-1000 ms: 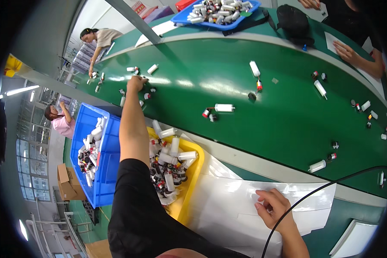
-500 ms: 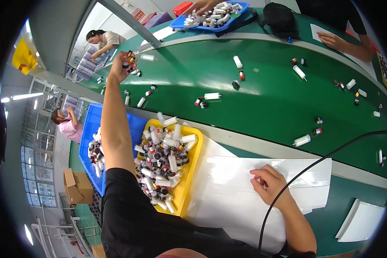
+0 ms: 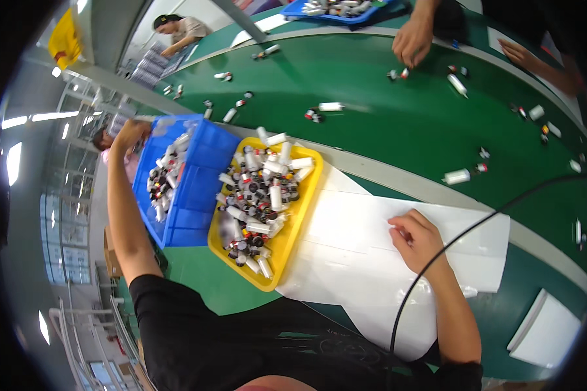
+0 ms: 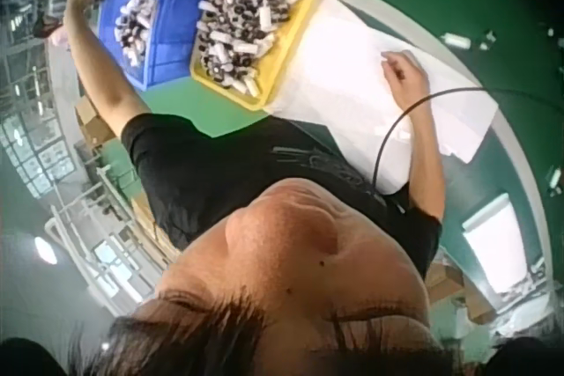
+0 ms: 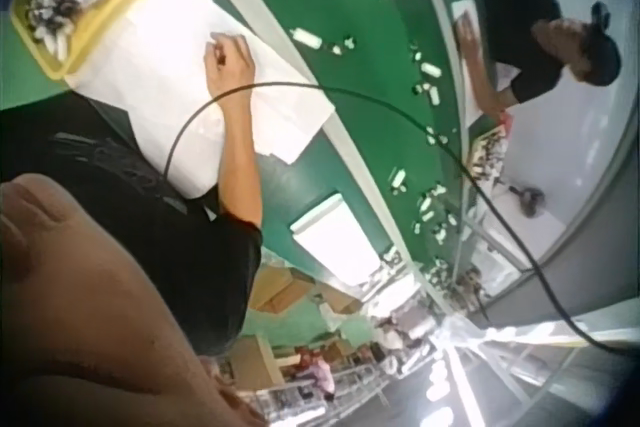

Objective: The person assembles small plastic components by hand, taking assembly parts from storage bins and putting them together to form markers or valves.

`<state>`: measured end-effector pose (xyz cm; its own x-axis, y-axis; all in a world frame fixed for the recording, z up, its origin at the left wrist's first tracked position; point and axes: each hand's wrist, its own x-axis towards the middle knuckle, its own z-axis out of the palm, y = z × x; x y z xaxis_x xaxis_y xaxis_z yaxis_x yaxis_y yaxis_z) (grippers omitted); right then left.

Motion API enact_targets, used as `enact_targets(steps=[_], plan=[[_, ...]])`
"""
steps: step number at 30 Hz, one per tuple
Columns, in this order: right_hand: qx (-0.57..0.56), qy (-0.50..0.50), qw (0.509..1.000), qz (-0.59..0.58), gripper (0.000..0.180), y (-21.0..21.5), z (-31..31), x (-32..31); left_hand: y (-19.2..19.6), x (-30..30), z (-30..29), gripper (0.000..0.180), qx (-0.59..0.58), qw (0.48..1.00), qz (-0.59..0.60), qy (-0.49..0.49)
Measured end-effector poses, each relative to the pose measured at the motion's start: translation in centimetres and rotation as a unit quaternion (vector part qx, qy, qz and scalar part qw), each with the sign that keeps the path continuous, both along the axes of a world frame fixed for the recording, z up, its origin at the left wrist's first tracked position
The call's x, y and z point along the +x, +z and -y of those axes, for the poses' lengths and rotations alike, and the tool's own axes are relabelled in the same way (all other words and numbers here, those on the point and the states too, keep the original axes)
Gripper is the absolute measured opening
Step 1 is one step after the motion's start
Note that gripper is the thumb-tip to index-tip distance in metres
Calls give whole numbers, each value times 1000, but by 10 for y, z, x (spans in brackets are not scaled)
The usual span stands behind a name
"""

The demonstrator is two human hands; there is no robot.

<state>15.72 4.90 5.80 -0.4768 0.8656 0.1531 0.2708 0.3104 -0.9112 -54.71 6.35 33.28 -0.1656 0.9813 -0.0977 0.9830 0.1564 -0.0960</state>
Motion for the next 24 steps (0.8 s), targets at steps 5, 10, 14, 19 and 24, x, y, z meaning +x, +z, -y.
enact_targets(steps=[5, 10, 14, 19, 24], plan=[[-12, -15, 1000, 20, 11, -11, -3, 5, -57, 87, -22, 29, -61, 976, 35, 204], [-17, 8, 1000, 23, 10, -2, 2, 7, -59, 94, -33, 33, -176, 932, 5, 317], [-19, 20, 999, 27, 9, 0, 3, 7, -58, 148, -91, 25, -54, 962, -256, -71], [0, 4, 1000, 25, 9, -3, 2, 14, -155, 342, -168, 40, -36, 994, -39, -101], [19, 13, 1000, 7, 9, -3, 3, 9, -242, 369, -192, 47, -80, 983, 4, -163]])
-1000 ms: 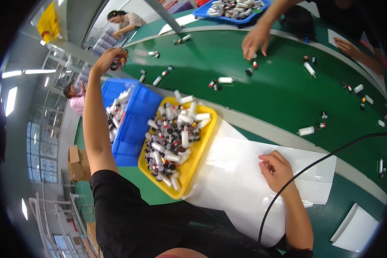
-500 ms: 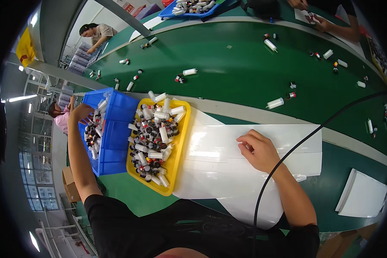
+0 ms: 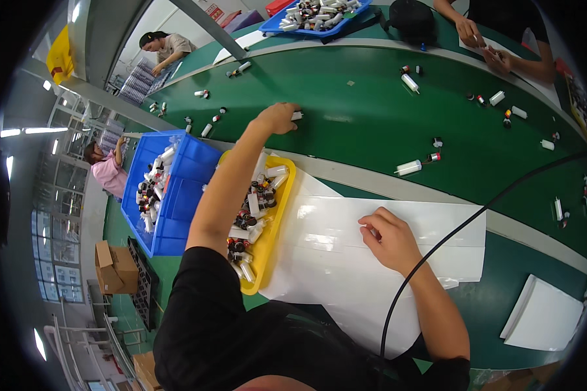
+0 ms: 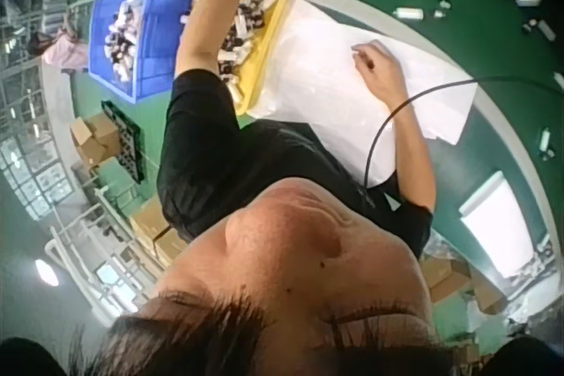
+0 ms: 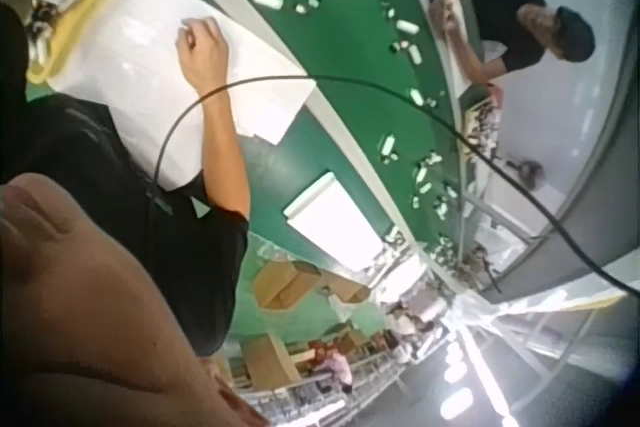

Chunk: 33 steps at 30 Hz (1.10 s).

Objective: The person assembles small plastic components by hand, taking assembly parts from storage bins and putting them together to form markers or valves.

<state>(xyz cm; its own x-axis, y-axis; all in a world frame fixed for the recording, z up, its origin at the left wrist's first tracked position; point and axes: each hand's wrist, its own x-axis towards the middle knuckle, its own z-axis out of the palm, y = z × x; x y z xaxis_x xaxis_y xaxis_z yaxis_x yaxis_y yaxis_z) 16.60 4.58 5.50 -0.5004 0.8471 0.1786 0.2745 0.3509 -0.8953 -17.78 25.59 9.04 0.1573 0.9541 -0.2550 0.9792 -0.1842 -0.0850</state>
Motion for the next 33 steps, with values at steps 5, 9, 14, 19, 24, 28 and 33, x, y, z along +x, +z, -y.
enact_targets(steps=[5, 9, 14, 19, 24, 28, 33], plan=[[-34, -16, 999, -14, 13, 7, 0, 7, 18, 28, 33, 25, 124, 990, 35, 57], [-85, -35, 994, -63, 15, 6, 1, 19, 54, 86, 95, 23, 248, 899, 326, 152], [-488, -8, 785, -382, 27, 55, 4, 22, 30, 197, 192, 30, 269, 739, 615, 57], [-448, -128, 768, -439, 23, 56, 1, 37, 11, 236, 228, 48, 194, 768, 582, -186], [-19, -77, 997, 12, 22, 44, -4, 47, -12, 222, 235, 35, -66, 511, 836, 188], [161, -89, 956, 230, 23, 55, 9, 41, -19, 222, 230, 27, -147, 437, 862, 209], [210, -116, 941, 237, 19, 50, 19, 32, -17, 221, 233, 28, -104, 435, 874, 192]])
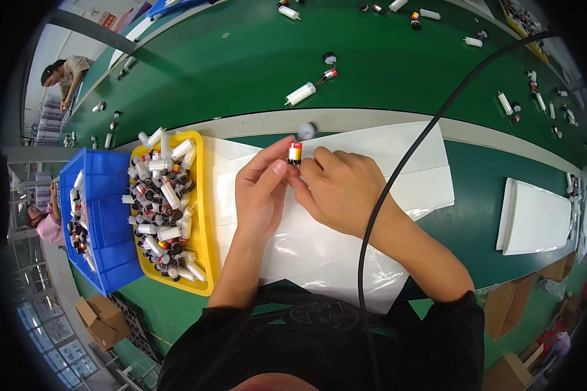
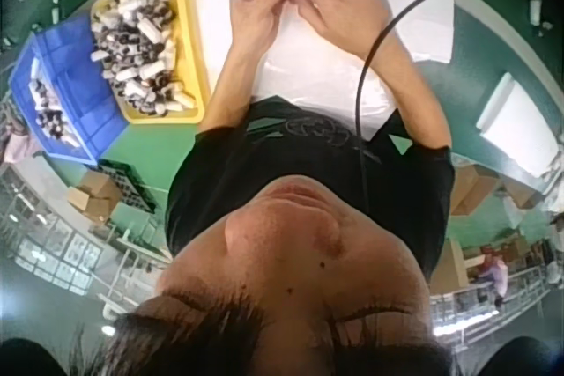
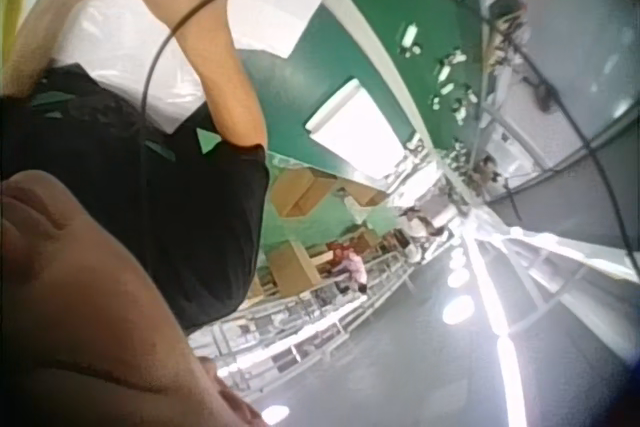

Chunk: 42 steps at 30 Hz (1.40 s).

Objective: The person assembles small plastic components by hand, taking assembly parts from storage bins and putting them together to form markers or valves.

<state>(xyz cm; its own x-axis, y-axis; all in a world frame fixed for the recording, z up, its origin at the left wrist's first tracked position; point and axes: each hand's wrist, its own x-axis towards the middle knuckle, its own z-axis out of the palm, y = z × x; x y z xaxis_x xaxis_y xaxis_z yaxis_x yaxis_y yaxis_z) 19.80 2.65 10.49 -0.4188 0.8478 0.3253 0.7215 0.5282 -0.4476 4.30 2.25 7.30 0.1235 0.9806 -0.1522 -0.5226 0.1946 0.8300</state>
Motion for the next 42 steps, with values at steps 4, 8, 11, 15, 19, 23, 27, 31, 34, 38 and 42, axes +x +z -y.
enact_targets(steps=[4, 8, 11, 15, 19, 23, 27, 31, 34, 38, 42], plan=[[91, 28, 993, 75, 16, -2, -4, 1, -3, -6, -2, 33, -65, 998, -4, 1], [90, 14, 995, -39, 20, -9, -4, -3, 5, -9, -6, 34, -162, 966, 203, 1], [155, -12, 988, -19, 24, -15, -2, -8, 3, -5, -3, 30, -148, 962, 226, 41], [151, 15, 984, -90, 27, -18, 1, -10, -5, -5, 3, 28, -92, 968, 228, 47], [99, -3, 965, -241, 28, -23, -2, -12, 3, -5, 3, 29, -79, 974, 207, 55], [117, -2, 962, -249, 26, -27, -1, -11, 10, -2, 3, 31, -91, 984, 126, 86], [140, 2, 975, -173, 27, -25, 2, -7, 15, -2, 6, 30, -81, 990, 76, 90], [236, 34, 966, -105, 26, -27, 2, -2, 15, -4, 8, 26, -84, 990, 68, 86], [239, 45, 968, -70, 24, -22, 2, 0, 14, -3, 5, 25, -77, 992, 35, 89], [201, 5, 970, -133, 23, -6, -17, 16, 16, -11, 3, 30, -65, 991, -64, 102], [-110, -55, 977, -175, 11, 21, -23, 34, 31, -30, 9, 39, -5, 990, -65, 127]])
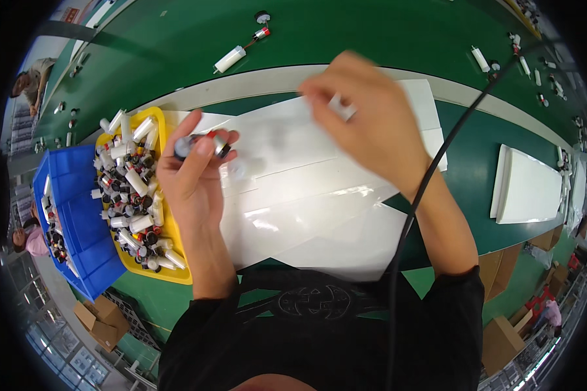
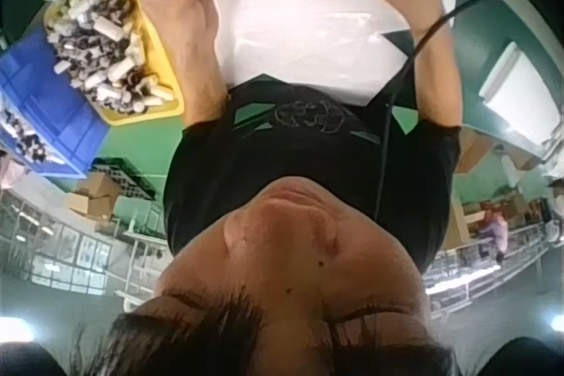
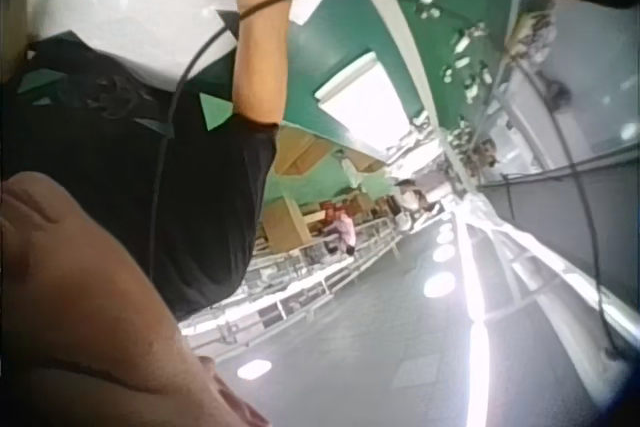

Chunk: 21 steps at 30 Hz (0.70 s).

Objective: The person assembles small plastic components by hand, taking assembly parts from storage bins and putting them together to form markers or valves.

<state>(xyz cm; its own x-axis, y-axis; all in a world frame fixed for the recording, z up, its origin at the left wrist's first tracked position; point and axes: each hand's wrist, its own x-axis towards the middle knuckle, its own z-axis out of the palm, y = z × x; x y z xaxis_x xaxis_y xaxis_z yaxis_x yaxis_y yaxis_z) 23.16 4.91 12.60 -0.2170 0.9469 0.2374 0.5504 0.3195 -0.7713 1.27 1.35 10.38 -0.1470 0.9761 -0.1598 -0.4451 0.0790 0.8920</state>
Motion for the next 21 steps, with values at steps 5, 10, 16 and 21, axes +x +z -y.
enact_targets(steps=[5, 10, 16, 21], plan=[[23, 247, 957, 154, 4, -32, 14, -39, 9, -14, 48, 41, -42, 983, -22, -179], [28, 348, 896, 273, 9, -34, 17, -66, -2, -5, 90, 32, -163, 968, -52, -185], [-100, 345, 871, 335, 12, -25, 9, -78, -28, -4, 89, 27, -164, 974, -46, -148], [42, 351, 904, 240, 13, -46, 13, -69, -30, -4, 88, 24, -160, 977, -64, -126]])
